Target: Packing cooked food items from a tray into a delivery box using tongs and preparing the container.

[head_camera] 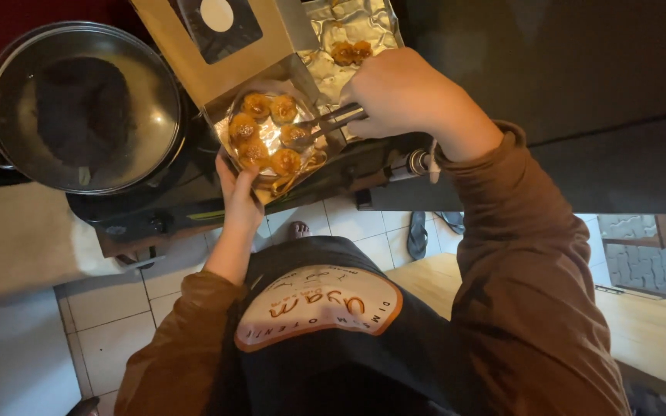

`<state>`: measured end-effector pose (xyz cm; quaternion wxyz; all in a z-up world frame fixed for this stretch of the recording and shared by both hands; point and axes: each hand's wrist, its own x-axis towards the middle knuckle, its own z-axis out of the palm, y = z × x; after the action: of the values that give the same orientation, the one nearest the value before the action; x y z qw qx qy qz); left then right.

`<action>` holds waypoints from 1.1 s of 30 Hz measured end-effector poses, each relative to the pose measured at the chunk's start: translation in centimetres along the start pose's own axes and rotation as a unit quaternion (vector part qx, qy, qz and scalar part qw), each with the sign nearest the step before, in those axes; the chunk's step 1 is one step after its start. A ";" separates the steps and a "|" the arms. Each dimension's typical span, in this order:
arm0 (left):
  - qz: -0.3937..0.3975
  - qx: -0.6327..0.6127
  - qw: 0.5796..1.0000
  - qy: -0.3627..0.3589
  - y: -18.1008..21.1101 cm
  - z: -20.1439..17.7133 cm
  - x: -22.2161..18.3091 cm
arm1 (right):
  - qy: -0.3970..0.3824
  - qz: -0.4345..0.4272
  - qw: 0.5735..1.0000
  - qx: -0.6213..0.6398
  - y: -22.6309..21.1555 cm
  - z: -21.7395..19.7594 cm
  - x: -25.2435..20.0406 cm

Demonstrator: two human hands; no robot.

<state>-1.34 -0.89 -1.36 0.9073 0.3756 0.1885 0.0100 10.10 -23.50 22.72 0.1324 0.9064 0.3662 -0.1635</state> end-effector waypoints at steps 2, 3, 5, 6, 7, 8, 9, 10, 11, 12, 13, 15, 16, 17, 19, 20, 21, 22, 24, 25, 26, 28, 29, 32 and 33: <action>0.001 0.009 1.000 -0.001 0.4 0.2 -0.2 | -0.012 0.007 1.000 -0.002 -0.4 0.0 0.3; 0.002 0.019 1.000 -0.001 0.6 0.3 -0.3 | -0.023 0.012 1.000 -0.005 -0.6 0.0 0.5; -0.003 0.016 1.000 0.003 0.2 -0.2 -0.1 | -0.028 0.013 0.999 -0.028 -0.8 0.1 0.3; -0.008 0.014 1.000 0.009 0.0 -0.4 0.0 | -0.034 0.013 0.998 -0.052 -0.9 0.2 0.2; -0.008 0.014 1.000 0.009 -0.1 -0.5 0.1 | -0.034 0.013 0.998 -0.053 -1.0 0.3 0.2; 0.003 0.009 1.000 0.001 -0.2 -0.6 0.1 | -0.034 0.014 0.997 -0.060 -1.1 0.4 0.2; 0.014 0.003 1.000 -0.006 -0.3 -0.7 0.2 | -0.035 0.015 0.997 -0.068 -1.2 0.5 0.2; 0.013 0.003 1.000 -0.007 -0.4 -0.8 0.3 | -0.035 0.017 0.997 -0.068 -1.3 0.3 0.1; 0.014 0.009 1.000 -0.010 -0.4 -0.9 0.3 | -0.039 0.018 0.997 -0.066 -1.5 0.2 0.0; 0.015 0.016 1.000 -0.013 -0.5 -1.0 0.4 | -0.042 0.018 0.997 -0.065 -1.5 0.0 0.0; 0.015 0.016 1.000 -0.014 -0.5 -1.0 0.4 | -0.042 0.019 0.997 -0.066 -1.5 0.0 -0.1; 0.029 0.008 0.999 -0.031 -0.5 -1.0 0.5 | -0.037 0.020 0.997 -0.069 -1.5 0.0 -0.2; 0.029 0.008 0.999 -0.031 -0.1 -0.6 0.3 | -0.037 0.021 0.997 -0.069 -1.5 -0.3 -0.4; 0.014 0.016 1.000 -0.018 0.3 -0.2 0.1 | -0.043 0.029 0.997 -0.060 -1.5 -0.7 -0.6; -0.001 0.025 1.000 -0.005 0.7 0.0 -0.1 | -0.049 0.037 0.997 -0.051 -1.5 -1.3 -1.0; 0.003 0.029 1.000 -0.007 0.6 0.0 0.1 | -0.043 0.037 0.997 -0.046 -1.4 -1.5 -1.3; 0.007 0.032 0.999 -0.009 0.4 -0.1 0.2 | -0.037 0.038 0.998 -0.041 -1.3 -1.8 -1.5; 0.006 0.033 0.999 -0.009 0.5 -0.1 0.2 | -0.037 0.038 0.998 -0.040 -1.2 -2.2 -1.9; -0.002 0.036 0.999 0.006 0.6 0.0 0.2 | -0.001 0.038 0.998 -0.042 -1.0 -3.1 -2.6; -0.003 0.036 0.999 0.007 0.6 0.0 0.3 | -0.001 0.038 0.998 -0.042 -0.9 -2.7 -2.5; -0.008 0.035 0.999 0.015 0.6 0.0 0.4 | 0.035 0.028 0.997 -0.055 -0.8 -2.3 -2.3; -0.014 0.035 0.999 0.022 0.6 0.0 0.4 | 0.071 0.019 0.995 -0.068 -1.2 -1.6 -1.8; -0.016 0.043 0.999 0.019 0.7 0.1 0.3 | 0.032 0.018 0.997 -0.071 -1.6 -1.5 -1.4; -0.015 0.039 0.999 0.012 0.9 0.3 0.1 | -0.005 0.008 0.996 -0.084 -2.0 -0.2 -0.3; -0.013 0.026 1.000 0.006 0.9 0.4 0.1 | -0.005 0.000 0.996 -0.093 -2.1 0.5 0.1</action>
<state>-1.01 -0.53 -0.51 0.8960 0.3966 0.1996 -0.0047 8.58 -22.16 22.02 0.2178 0.8893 0.3795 -0.1329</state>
